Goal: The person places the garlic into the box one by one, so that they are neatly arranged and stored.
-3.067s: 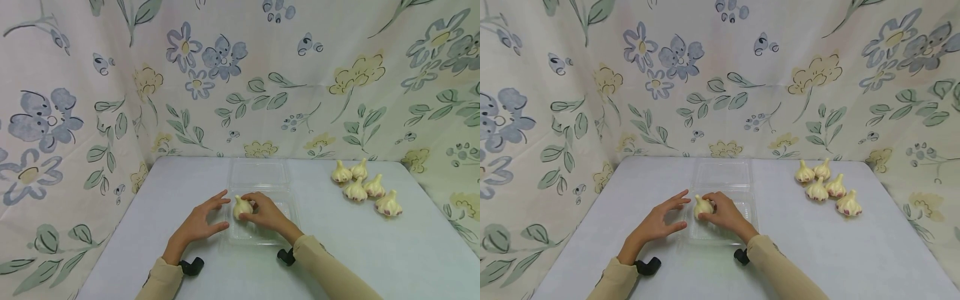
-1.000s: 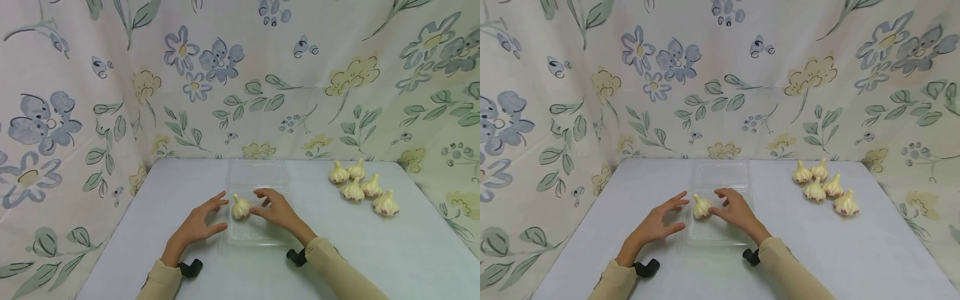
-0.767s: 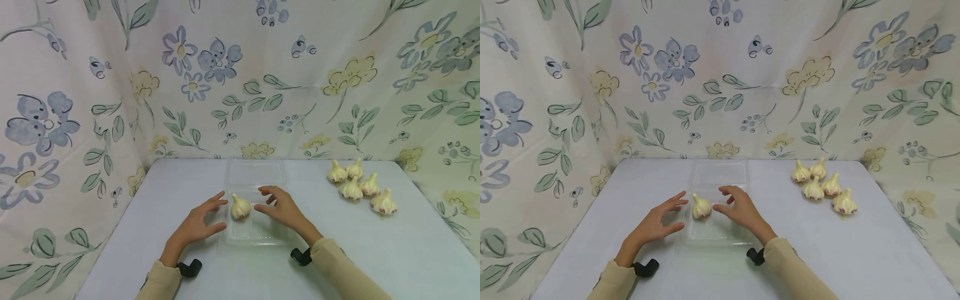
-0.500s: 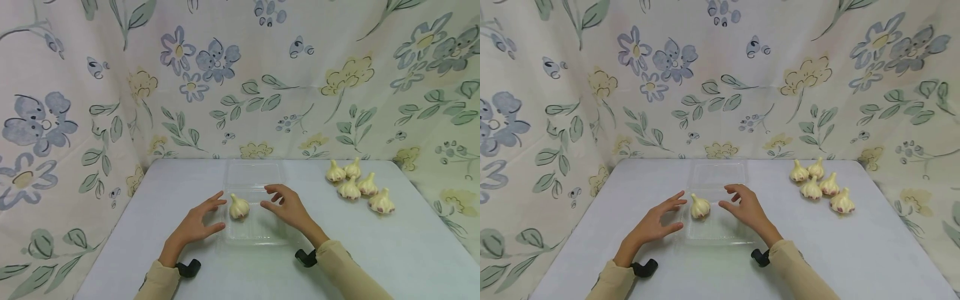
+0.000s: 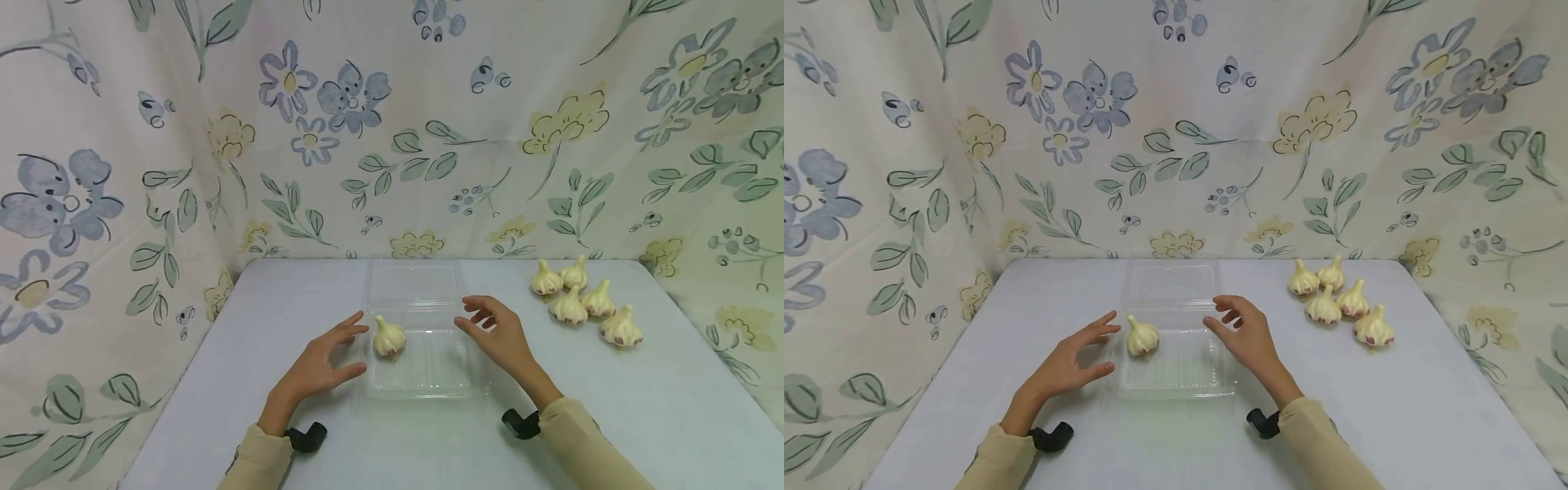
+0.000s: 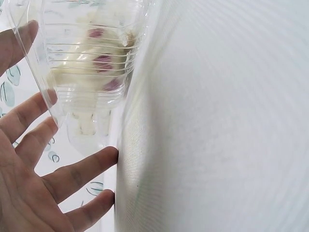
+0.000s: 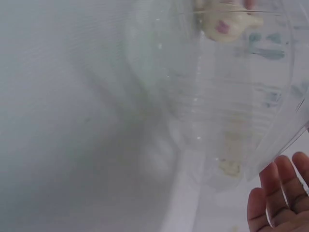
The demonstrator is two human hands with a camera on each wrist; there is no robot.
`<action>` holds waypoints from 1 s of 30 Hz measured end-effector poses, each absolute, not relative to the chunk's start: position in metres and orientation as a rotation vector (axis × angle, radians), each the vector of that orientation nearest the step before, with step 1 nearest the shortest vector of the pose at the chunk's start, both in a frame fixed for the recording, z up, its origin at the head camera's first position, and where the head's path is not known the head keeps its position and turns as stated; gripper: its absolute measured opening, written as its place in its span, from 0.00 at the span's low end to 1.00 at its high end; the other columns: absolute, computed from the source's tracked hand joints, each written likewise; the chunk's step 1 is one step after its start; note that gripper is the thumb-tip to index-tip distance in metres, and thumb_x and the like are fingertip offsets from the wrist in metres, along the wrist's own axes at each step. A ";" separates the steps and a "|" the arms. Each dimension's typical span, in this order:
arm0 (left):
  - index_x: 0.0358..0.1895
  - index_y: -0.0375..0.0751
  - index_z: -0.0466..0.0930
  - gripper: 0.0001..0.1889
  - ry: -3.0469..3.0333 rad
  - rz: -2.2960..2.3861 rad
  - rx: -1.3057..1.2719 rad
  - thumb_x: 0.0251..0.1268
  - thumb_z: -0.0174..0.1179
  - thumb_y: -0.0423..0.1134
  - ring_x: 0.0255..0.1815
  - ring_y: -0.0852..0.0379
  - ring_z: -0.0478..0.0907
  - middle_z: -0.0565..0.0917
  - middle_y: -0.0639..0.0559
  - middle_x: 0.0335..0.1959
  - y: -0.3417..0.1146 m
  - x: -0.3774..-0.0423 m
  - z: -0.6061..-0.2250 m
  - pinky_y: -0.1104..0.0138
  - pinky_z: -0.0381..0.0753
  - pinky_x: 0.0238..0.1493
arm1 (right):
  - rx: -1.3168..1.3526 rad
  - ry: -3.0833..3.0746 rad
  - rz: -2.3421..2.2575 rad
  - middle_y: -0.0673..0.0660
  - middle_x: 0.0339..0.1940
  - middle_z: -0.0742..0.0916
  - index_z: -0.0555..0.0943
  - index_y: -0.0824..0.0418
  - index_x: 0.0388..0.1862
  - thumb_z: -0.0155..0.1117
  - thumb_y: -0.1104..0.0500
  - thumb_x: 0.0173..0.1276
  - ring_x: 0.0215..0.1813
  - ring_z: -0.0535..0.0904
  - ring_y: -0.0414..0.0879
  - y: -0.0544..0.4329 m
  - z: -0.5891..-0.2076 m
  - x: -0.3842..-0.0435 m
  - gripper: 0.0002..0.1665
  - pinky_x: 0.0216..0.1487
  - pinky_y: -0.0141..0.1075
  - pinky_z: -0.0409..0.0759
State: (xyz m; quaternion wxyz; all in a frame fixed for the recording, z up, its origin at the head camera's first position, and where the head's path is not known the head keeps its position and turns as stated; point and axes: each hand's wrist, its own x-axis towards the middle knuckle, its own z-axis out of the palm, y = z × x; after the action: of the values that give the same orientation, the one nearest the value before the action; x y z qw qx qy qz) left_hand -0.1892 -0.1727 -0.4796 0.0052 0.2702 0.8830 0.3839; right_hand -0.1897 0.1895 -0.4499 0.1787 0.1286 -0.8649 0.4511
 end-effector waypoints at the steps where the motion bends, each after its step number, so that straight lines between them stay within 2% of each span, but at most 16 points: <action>1: 0.73 0.53 0.73 0.34 2.765 1.200 0.846 0.63 0.70 0.51 0.67 0.45 0.79 0.60 0.63 0.82 -0.173 -0.189 -0.480 0.38 0.71 0.69 | 0.345 -2.449 1.278 0.60 0.47 0.90 0.83 0.59 0.56 0.77 0.57 0.63 0.41 0.83 0.47 0.192 -0.452 -0.189 0.23 0.43 0.44 0.83; 16: 0.73 0.53 0.73 0.34 2.774 1.195 0.845 0.63 0.70 0.51 0.67 0.46 0.80 0.61 0.61 0.82 -0.172 -0.190 -0.480 0.38 0.71 0.69 | 0.213 -2.466 1.248 0.61 0.47 0.89 0.83 0.60 0.57 0.76 0.53 0.65 0.41 0.80 0.36 0.224 -0.469 -0.177 0.23 0.40 0.30 0.80; 19: 0.73 0.53 0.73 0.34 2.774 1.198 0.845 0.63 0.70 0.51 0.66 0.46 0.80 0.61 0.61 0.82 -0.173 -0.189 -0.481 0.38 0.71 0.68 | 0.189 -2.466 1.231 0.61 0.48 0.89 0.83 0.60 0.57 0.75 0.53 0.65 0.42 0.81 0.39 0.231 -0.470 -0.176 0.24 0.41 0.30 0.80; 24: 0.72 0.53 0.73 0.34 2.773 1.199 0.857 0.63 0.70 0.51 0.66 0.46 0.80 0.61 0.60 0.82 -0.173 -0.190 -0.481 0.39 0.72 0.68 | 0.151 -2.456 1.226 0.62 0.48 0.89 0.83 0.60 0.57 0.75 0.54 0.65 0.44 0.83 0.50 0.241 -0.473 -0.172 0.23 0.43 0.31 0.79; 30: 0.72 0.52 0.73 0.34 2.776 1.195 0.864 0.63 0.70 0.50 0.65 0.45 0.81 0.61 0.59 0.82 -0.172 -0.190 -0.480 0.38 0.72 0.68 | 0.120 -2.466 1.194 0.62 0.50 0.88 0.83 0.60 0.58 0.75 0.54 0.65 0.47 0.81 0.51 0.252 -0.477 -0.168 0.24 0.46 0.30 0.76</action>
State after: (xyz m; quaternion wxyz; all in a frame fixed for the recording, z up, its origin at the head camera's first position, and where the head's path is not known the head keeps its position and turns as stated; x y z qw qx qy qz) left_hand -0.1897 -0.1725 -0.4797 -0.0011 0.2748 0.8831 0.3802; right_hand -0.1675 0.2517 -0.4774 0.1982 0.0428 -0.8814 0.4266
